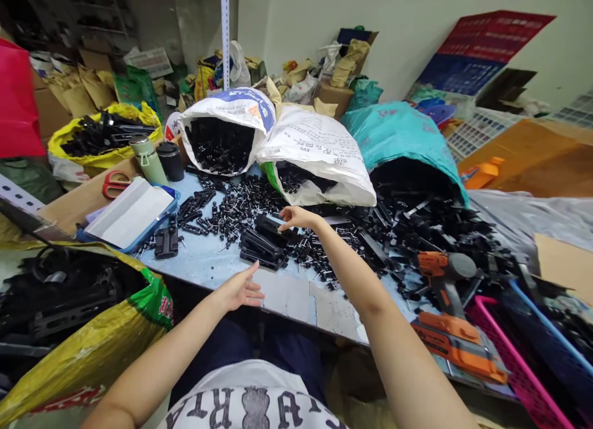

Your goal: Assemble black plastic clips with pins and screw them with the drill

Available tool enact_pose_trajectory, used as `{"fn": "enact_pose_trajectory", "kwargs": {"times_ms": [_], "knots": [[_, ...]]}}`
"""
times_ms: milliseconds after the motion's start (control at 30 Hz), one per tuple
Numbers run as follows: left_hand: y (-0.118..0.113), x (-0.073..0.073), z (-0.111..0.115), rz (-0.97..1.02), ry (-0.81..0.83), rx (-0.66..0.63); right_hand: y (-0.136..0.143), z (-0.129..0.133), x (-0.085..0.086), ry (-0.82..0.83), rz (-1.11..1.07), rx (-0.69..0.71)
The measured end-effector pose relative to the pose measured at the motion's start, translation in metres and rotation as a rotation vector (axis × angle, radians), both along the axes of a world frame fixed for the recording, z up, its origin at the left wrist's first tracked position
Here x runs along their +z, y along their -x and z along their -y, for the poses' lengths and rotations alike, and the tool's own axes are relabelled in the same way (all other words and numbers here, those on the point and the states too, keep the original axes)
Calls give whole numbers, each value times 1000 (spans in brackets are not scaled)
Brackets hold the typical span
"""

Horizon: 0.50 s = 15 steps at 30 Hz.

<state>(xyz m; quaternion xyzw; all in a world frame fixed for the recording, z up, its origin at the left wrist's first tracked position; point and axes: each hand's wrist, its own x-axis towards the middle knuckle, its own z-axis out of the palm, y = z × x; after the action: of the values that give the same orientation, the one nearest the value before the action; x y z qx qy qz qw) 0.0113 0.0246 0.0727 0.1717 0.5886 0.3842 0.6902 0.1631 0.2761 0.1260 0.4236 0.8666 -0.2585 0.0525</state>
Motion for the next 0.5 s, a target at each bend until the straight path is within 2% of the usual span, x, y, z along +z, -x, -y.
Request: {"fn": "enact_pose_trajectory", "kwargs": {"times_ms": [67,133,200,267,333,400,500], "knots": [[-8,-1,-13,192,117,218,8,3,-3,208,-50,-83],[-15,3,-34,229,125,424,18,13,-9,347,-81,-143],[-22,6,-52,280,92,507,25,27,-14,375,-78,-141],[-28,7,-59,297,14,595,25,46,-19,404,-71,-140],[-30,6,-55,245,-92,728,22,68,-23,447,-99,-135],[-27,6,-43,164,-186,826,22,91,-24,529,-243,-110],[-7,23,-16,69,-332,858,40,122,-14,650,-585,-27]]}}
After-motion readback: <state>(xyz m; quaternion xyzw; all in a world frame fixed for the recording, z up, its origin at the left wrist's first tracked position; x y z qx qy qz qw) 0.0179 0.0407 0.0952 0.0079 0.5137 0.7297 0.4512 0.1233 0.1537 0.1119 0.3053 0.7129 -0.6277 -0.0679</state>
